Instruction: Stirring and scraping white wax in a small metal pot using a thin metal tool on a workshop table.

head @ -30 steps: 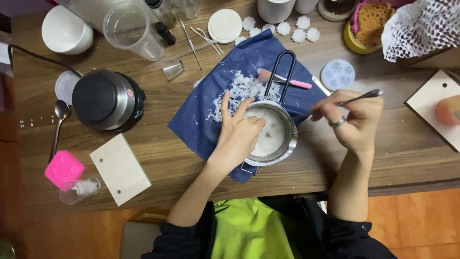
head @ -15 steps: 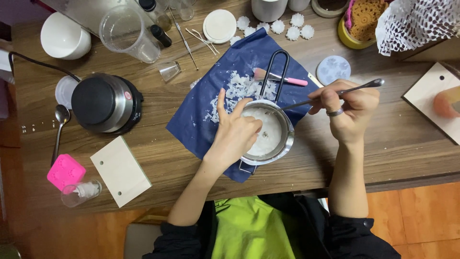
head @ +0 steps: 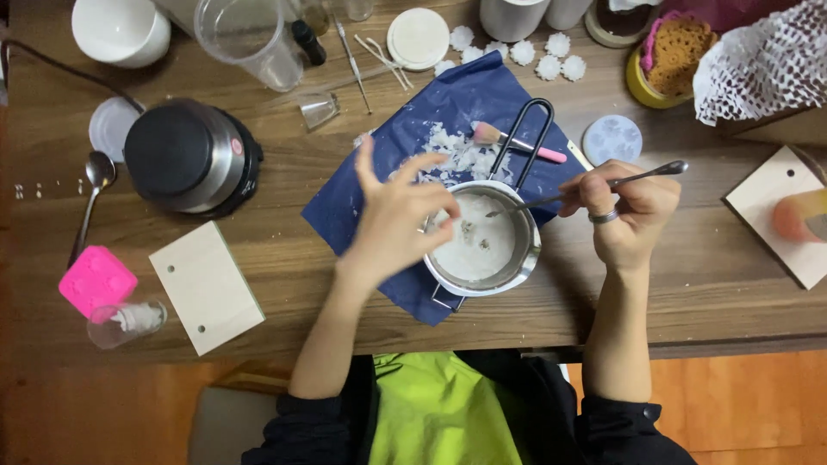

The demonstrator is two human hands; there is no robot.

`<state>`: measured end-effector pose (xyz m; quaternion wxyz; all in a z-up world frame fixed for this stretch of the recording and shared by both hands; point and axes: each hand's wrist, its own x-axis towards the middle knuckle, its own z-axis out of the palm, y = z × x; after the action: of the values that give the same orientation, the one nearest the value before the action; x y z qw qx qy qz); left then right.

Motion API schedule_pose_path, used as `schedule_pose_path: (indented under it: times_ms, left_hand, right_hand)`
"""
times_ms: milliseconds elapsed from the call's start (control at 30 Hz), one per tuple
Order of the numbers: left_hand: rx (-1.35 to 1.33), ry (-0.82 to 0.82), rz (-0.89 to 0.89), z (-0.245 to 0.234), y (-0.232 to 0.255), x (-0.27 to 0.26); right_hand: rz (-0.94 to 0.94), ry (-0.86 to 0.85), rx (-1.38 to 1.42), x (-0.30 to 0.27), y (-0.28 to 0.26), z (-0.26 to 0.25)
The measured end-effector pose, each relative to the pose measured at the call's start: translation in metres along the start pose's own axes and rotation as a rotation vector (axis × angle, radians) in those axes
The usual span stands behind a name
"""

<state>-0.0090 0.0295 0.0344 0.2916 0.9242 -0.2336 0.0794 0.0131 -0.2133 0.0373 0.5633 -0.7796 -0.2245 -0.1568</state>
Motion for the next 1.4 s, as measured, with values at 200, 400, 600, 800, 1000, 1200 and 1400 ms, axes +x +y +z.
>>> schedule_pose_path:
  times_ms: [200,400,600,800,1000,1200,1400]
  left_hand:
    - [-0.002,0.144,-0.154,-0.025,-0.034,-0.017]
    - [0.002,0.001,-0.229,-0.002,-0.043,-0.021]
    - [0.02,0.284,-0.079,0.007,-0.035,-0.014]
    - [-0.255,0.27,0.154,0.027,-0.005,-0.005]
    - [-0.222,0.25,0.158,0.071,-0.013,-0.006]
    - [-0.053,0.25,0.235,0.065,-0.01,-0.003]
    - [-0.106,0.357,0.234,0.06,-0.007,-0.005]
  right_hand:
    - [-0.099,-0.069,0.034,0.001,0.005,0.013]
    - [-0.153,-0.128,-0.049,0.0,0.005,0.02]
    - [-0.163,-0.202,-0.055,-0.003,0.005,0.024]
    - [-0.202,-0.263,-0.149,-0.003,0.004,0.03]
    - [-0.222,-0.283,-0.264,-0.003,-0.006,0.047]
    - [-0.338,-0.222,-0.204,-0.014,0.022,0.055]
    - [-0.413,-0.113,-0.119,-0.013,0.023,0.054]
